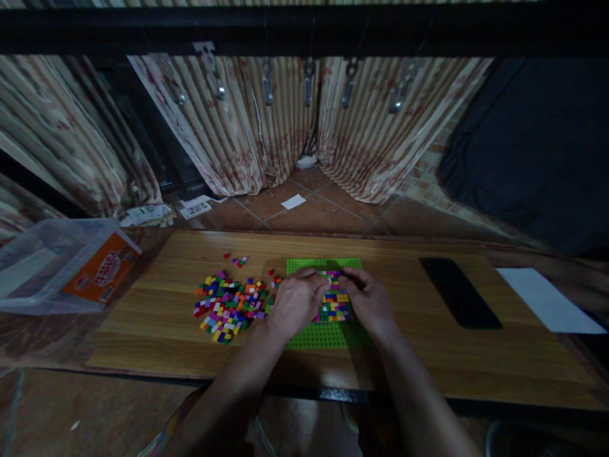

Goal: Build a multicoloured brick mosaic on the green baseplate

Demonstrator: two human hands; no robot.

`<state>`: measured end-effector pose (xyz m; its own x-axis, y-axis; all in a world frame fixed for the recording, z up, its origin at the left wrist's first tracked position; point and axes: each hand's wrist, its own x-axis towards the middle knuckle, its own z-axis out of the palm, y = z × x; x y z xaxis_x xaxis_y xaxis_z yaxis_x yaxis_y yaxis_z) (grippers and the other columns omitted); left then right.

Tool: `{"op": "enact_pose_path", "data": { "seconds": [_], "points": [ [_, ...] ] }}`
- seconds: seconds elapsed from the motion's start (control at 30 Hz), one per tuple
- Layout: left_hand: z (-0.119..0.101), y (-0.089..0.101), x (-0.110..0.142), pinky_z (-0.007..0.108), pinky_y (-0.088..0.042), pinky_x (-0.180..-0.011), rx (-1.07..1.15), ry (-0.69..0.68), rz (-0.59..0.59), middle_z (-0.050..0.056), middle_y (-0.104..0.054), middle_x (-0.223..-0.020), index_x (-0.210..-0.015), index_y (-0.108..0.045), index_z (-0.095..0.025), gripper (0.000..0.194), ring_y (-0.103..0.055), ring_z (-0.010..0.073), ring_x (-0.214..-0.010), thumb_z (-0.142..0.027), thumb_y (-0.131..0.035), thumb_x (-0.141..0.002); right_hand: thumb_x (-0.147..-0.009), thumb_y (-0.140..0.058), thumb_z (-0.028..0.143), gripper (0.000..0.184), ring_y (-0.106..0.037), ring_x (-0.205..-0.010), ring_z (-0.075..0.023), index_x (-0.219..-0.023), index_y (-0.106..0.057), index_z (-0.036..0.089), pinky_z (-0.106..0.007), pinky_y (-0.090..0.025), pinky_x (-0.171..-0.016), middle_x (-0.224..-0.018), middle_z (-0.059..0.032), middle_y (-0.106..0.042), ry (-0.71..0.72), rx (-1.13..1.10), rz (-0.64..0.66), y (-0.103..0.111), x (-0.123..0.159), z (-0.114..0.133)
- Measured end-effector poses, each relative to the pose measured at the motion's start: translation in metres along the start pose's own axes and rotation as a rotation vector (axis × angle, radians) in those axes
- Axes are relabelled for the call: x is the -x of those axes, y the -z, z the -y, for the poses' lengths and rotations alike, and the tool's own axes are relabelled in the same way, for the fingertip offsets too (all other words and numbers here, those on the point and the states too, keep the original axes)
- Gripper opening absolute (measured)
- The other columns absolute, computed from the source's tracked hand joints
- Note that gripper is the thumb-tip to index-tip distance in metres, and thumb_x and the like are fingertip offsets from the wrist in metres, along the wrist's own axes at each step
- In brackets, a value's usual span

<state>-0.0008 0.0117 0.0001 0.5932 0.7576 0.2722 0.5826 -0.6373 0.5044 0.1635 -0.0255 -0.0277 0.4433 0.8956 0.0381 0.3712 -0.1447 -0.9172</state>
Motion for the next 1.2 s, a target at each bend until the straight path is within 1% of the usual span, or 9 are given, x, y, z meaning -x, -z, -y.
{"op": "enact_pose_path", "data": {
  "seconds": [0.07,0.13,0.2,0.23,0.33,0.5,0.77,1.0,1.2],
  "points": [
    [0.000,0.000,0.000,0.025,-0.047,-0.078,0.031,0.027,0.000,0.004,-0.066,-0.090,-0.092,-0.068,-0.019,0.028,-0.061,0.0150,-0.086,-0.030,-0.042,-0.095,-0.078,-0.060,0.037,0.033,-0.065,-0.091,-0.0224,-0.106,-0.068,0.020,-0.040,-0.050,-0.084,-0.101,-0.0076,-0.070,0.099,0.021,-0.011,0.003,0.003,0.004],
    [-0.001,0.001,-0.001,0.024,-0.048,-0.077,0.054,0.054,0.001,0.004,-0.067,-0.089,-0.091,-0.068,-0.019,0.027,-0.062,0.0150,-0.086,-0.029,-0.043,-0.095,-0.079,-0.060,0.033,0.027,-0.062,-0.100,-0.0223,-0.103,-0.070,0.024,-0.041,-0.047,-0.091,-0.108,-0.0067,-0.066,0.246,0.029,0.008,0.005,0.006,0.010],
    [-0.001,0.003,-0.001,0.024,-0.047,-0.077,0.072,0.075,0.004,0.003,-0.067,-0.088,-0.089,-0.067,-0.019,0.026,-0.062,0.0148,-0.085,-0.028,-0.044,-0.094,-0.081,-0.060,0.031,0.022,-0.057,-0.109,-0.0216,-0.100,-0.071,0.027,-0.041,-0.043,-0.097,-0.114,-0.0054,-0.062,0.364,0.017,0.081,0.005,0.009,0.014],
    [-0.002,0.003,-0.001,0.024,-0.047,-0.076,0.081,0.082,0.007,0.003,-0.067,-0.087,-0.089,-0.067,-0.019,0.025,-0.062,0.0147,-0.085,-0.027,-0.044,-0.094,-0.082,-0.060,0.030,0.021,-0.056,-0.111,-0.0211,-0.100,-0.072,0.028,-0.041,-0.042,-0.099,-0.116,-0.0049,-0.061,0.394,0.012,0.121,0.005,0.010,0.015],
    [-0.003,0.005,-0.002,0.023,-0.047,-0.074,0.110,0.096,0.019,0.003,-0.066,-0.086,-0.089,-0.068,-0.019,0.025,-0.061,0.0140,-0.082,-0.027,-0.045,-0.093,-0.084,-0.060,0.029,0.019,-0.057,-0.110,-0.0199,-0.099,-0.072,0.029,-0.040,-0.043,-0.098,-0.114,-0.0044,-0.061,0.415,0.016,0.173,0.003,0.012,0.016],
    [-0.002,0.005,-0.003,0.023,-0.048,-0.073,0.189,0.109,0.023,0.003,-0.069,-0.087,-0.089,-0.070,-0.020,0.025,-0.062,0.0140,-0.082,-0.030,-0.048,-0.092,-0.085,-0.060,0.028,0.015,-0.059,-0.105,-0.0193,-0.094,-0.072,0.027,-0.039,-0.045,-0.096,-0.110,-0.0043,-0.062,0.424,0.053,0.132,0.002,0.011,0.013],
    [-0.001,0.003,-0.002,0.021,-0.048,-0.070,0.237,0.155,0.013,0.001,-0.072,-0.085,-0.087,-0.072,-0.021,0.021,-0.065,0.0136,-0.080,-0.030,-0.053,-0.089,-0.085,-0.059,0.026,0.011,-0.059,-0.101,-0.0200,-0.087,-0.070,0.026,-0.038,-0.046,-0.092,-0.106,-0.0039,-0.065,0.480,0.117,0.119,0.003,0.011,0.013],
    [0.000,-0.004,0.000,0.023,-0.048,-0.072,0.135,0.108,-0.009,0.000,-0.072,-0.087,-0.092,-0.070,-0.022,0.021,-0.064,0.0142,-0.081,-0.029,-0.050,-0.091,-0.086,-0.058,0.023,0.009,-0.057,-0.102,-0.0219,-0.083,-0.067,0.023,-0.040,-0.045,-0.092,-0.106,-0.0051,-0.064,0.502,0.216,0.133,0.001,0.011,0.011],
    [-0.004,-0.001,0.003,0.026,-0.048,-0.076,-0.019,0.125,0.015,0.003,-0.070,-0.089,-0.092,-0.069,-0.022,0.023,-0.064,0.0157,-0.084,-0.026,-0.046,-0.092,-0.085,-0.056,0.022,0.010,-0.056,-0.102,-0.0248,-0.084,-0.066,0.023,-0.043,-0.045,-0.091,-0.107,-0.0065,-0.064,0.555,0.347,0.096,0.002,0.011,0.008]
  ]
}}
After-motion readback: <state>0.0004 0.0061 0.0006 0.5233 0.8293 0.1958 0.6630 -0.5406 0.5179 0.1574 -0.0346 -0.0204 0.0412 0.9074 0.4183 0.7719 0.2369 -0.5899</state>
